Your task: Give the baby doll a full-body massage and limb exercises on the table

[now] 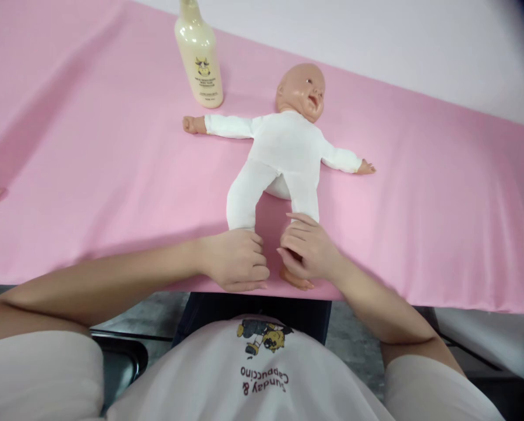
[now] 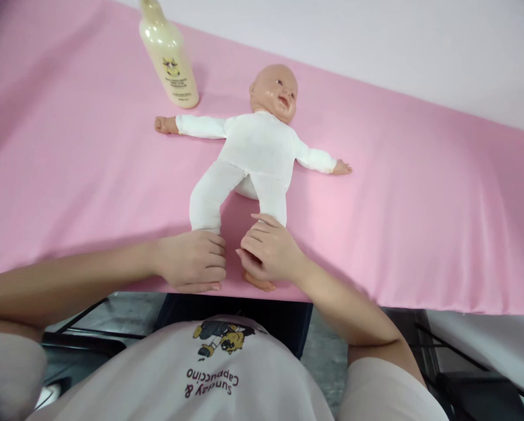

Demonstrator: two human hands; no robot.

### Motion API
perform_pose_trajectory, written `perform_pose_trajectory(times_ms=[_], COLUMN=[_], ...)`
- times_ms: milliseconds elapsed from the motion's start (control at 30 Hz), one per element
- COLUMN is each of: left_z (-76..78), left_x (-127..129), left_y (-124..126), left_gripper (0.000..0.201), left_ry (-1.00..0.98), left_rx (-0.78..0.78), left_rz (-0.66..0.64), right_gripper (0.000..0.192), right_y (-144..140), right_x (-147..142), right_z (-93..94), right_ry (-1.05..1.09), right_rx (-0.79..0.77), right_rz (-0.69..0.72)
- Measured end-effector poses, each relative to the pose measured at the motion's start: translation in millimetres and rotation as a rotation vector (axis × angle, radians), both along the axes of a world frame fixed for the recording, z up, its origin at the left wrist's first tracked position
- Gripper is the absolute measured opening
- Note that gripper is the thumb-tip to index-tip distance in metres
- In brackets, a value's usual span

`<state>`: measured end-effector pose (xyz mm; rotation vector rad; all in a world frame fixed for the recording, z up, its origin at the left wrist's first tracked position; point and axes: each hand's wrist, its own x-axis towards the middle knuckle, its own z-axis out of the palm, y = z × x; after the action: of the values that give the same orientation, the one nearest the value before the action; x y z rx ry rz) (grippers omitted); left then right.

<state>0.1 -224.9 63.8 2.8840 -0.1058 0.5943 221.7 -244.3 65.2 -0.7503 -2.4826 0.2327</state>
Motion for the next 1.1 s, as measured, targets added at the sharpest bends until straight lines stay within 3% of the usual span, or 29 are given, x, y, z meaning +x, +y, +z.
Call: perform_pose_trajectory(times_ms=[367,767,967,1100], left_z=[-8.5,-4.5,-3.8,-8.3], left_x=[7.4,11.9,14.4,12.8], left_y=[-5.7,-10.1,-12.6,-15.0], left_gripper=[0.026,0.012,0.008,0.019], left_ry=[-0.075,-0.172,-0.182,-0.166], left_rx=[-0.011,0.117,0.149,0.103], left_rz=[0.023,-0.003,-0.001,0.002], right_gripper=[0.013,0.014,0.014,0.014], right_y=[-1.8,-2.3,-2.3,-2.8], right_x=[1.3,-1.1,-2.1,-2.1], right_z=[5.7,-1.5,1.9,4.0], right_ry=[0.220,0.139,0.202,0.277], right_rx=[-0.023,0.006,0.006,-0.016], right_rz=[-0.040,0.093,0.069,0.061])
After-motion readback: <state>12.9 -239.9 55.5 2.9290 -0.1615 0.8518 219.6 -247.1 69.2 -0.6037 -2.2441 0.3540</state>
